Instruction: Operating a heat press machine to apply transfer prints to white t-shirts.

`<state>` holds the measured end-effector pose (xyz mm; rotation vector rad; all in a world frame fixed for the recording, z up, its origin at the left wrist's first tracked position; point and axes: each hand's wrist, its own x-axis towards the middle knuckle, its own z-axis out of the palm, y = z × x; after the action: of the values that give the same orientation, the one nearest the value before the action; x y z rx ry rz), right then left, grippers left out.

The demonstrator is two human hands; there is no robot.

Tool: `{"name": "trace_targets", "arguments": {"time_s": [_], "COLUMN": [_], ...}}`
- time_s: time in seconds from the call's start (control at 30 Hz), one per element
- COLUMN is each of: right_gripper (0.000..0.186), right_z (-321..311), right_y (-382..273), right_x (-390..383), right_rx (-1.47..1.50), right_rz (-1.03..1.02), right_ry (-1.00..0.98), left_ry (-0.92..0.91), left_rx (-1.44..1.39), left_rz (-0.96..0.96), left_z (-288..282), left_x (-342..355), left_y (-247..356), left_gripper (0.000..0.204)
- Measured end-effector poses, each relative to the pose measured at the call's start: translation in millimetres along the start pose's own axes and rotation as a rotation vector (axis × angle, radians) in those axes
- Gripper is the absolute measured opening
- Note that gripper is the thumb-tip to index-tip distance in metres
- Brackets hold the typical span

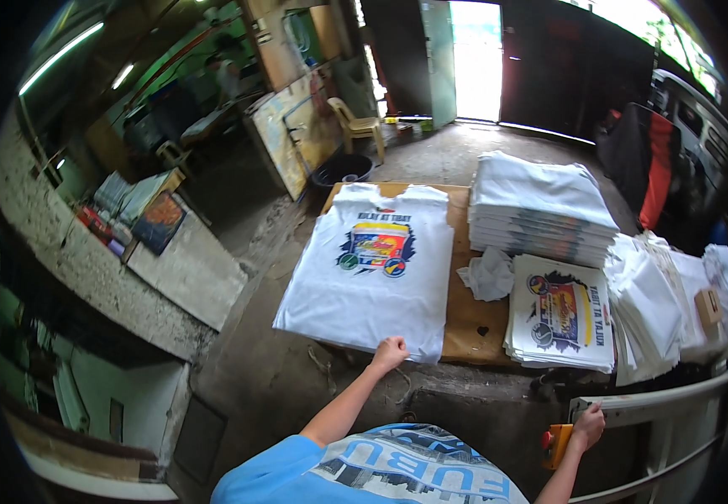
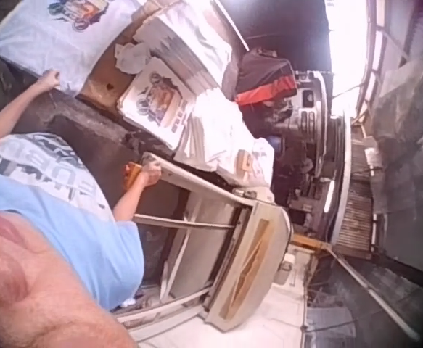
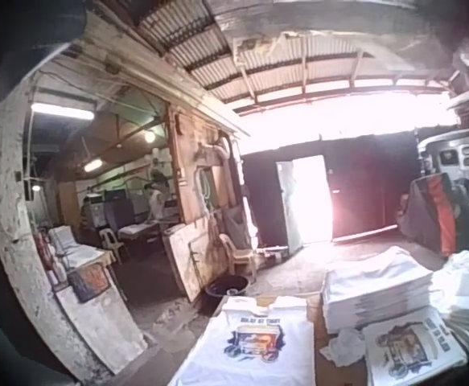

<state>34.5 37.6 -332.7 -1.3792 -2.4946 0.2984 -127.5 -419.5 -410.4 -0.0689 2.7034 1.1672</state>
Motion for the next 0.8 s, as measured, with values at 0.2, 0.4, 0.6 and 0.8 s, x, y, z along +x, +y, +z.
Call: {"name": "trace_targets", "arguments": {"time_s": [0.2, 0.4, 0.6, 0.8], "right_gripper": [0.055, 0.053, 0.053, 0.053], "right_z": [1.7, -1.3, -4.6, -9.9], "right_y": [-11.0, -8.5, -10.7, -14.1], "right_x": [-5.4, -5.5, -7.4, -7.6], "right_rx": [-0.02, -0.001, -0.018, -0.005], "right_rz": [-0.03, -0.012, -0.022, -0.013], "right_ry": [0.026, 0.057, 0.044, 0.033], "left_ry": [0.199, -0.438, 0.11, 0.022], "left_rx": [0.151, 0.002, 0.095, 0.023], "left_rz": [-0.039, -0.278, 0.055, -0.069], "left_z": [30.6, 68.9, 62.3, 55.2], "left_x": [28.2, -13.1, 17.7, 36.3], "left_y": [-44.6, -72.5, -22.6, -19.4], "left_gripper": [0.01, 0.023, 0.019, 0.015]}}
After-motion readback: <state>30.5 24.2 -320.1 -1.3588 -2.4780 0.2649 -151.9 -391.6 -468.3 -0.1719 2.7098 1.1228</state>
